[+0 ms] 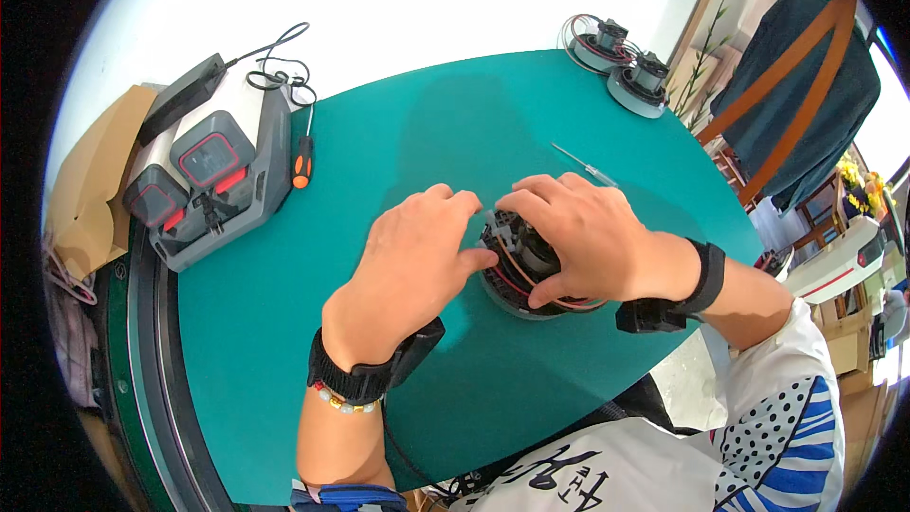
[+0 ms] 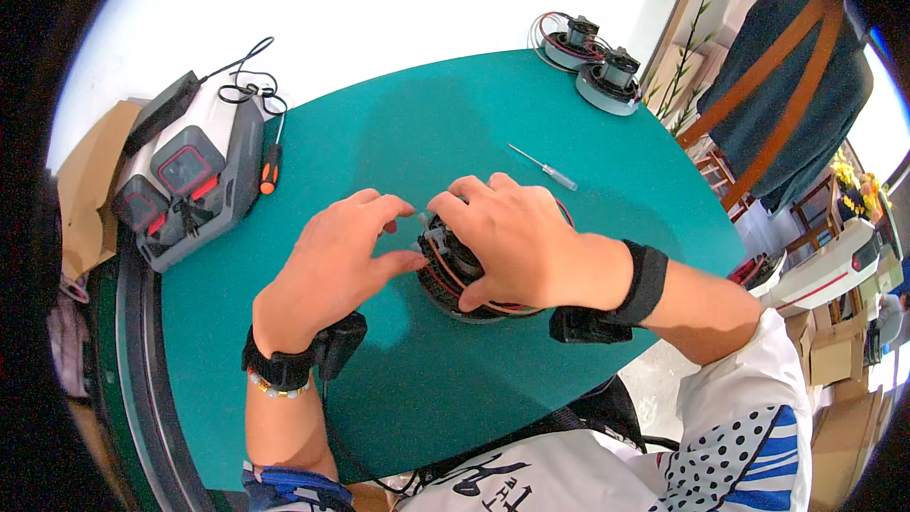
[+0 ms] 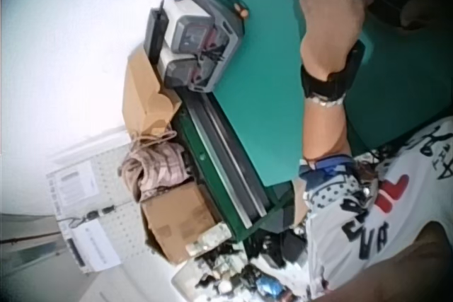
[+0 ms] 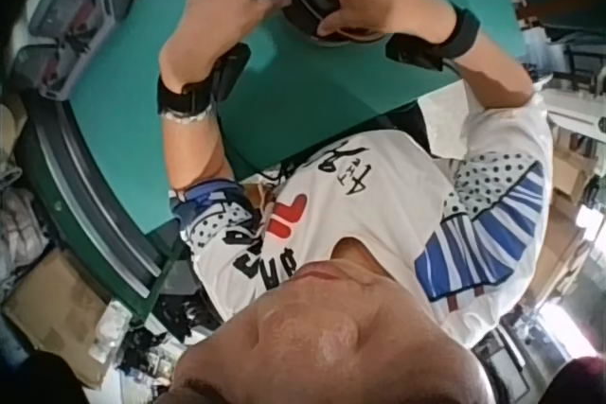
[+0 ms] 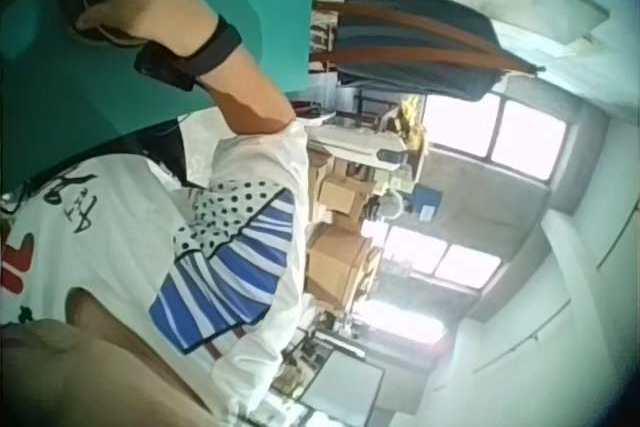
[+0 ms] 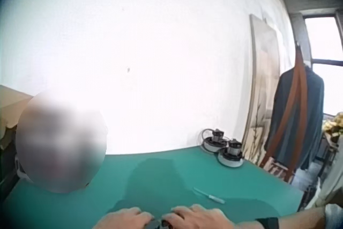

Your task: The recorder is seen assembling an electric motor on a workbench, checking wires and the outer casing.

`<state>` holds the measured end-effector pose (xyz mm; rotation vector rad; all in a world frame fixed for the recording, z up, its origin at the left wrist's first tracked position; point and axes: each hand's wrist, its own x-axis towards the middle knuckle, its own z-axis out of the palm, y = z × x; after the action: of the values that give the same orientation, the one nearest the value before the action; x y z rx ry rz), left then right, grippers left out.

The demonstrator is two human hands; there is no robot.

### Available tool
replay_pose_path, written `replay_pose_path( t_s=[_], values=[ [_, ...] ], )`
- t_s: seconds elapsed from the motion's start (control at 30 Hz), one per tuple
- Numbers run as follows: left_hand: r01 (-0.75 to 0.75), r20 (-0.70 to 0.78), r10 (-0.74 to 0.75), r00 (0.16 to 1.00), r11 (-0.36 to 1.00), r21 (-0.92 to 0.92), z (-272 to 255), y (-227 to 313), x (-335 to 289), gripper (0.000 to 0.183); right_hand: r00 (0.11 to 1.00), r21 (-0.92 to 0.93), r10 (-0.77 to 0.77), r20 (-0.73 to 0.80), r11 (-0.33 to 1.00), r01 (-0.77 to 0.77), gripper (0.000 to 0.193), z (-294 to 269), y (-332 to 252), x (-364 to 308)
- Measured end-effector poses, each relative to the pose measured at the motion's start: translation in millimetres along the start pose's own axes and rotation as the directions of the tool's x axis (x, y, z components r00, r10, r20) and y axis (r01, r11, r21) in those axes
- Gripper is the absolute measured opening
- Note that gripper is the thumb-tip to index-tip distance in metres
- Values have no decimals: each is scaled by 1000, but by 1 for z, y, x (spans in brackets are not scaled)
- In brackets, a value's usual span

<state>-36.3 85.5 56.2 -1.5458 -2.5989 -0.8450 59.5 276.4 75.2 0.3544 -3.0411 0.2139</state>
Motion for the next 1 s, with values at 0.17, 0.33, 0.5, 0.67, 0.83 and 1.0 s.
replay_pose_path(
  t_s=[0.17, 0.33, 0.5, 0.67, 0.83, 1.0],
  values=[
    [37, 11, -38, 999, 995, 94, -12, 12, 1, 40, 978, -145, 85, 189, 988, -57, 72, -12, -6, 13],
    [-21, -36, 25, 999, 993, 112, -16, 19, -4, 42, 988, -188, 42, 145, 982, -14, 73, -5, -9, 7],
    [-3, -21, 6, 1000, 992, 124, -26, 27, -13, 45, 974, -171, 60, 217, 985, -23, 73, -20, -14, -6],
    [0, 6, -1, 1000, 990, 143, -26, 29, -10, 45, 993, -70, 108, 49, 992, -104, 72, -61, 20, -25],
    [-38, -26, 43, 999, 984, 172, -19, 22, -8, 38, 913, -113, 406, -33, 906, -407, 83, -99, 83, -36],
    [55, 18, -58, 998, 989, 139, -18, 19, -2, 47, 816, -290, 564, -126, 766, -574, 78, -75, 186, -58]
  ],
)
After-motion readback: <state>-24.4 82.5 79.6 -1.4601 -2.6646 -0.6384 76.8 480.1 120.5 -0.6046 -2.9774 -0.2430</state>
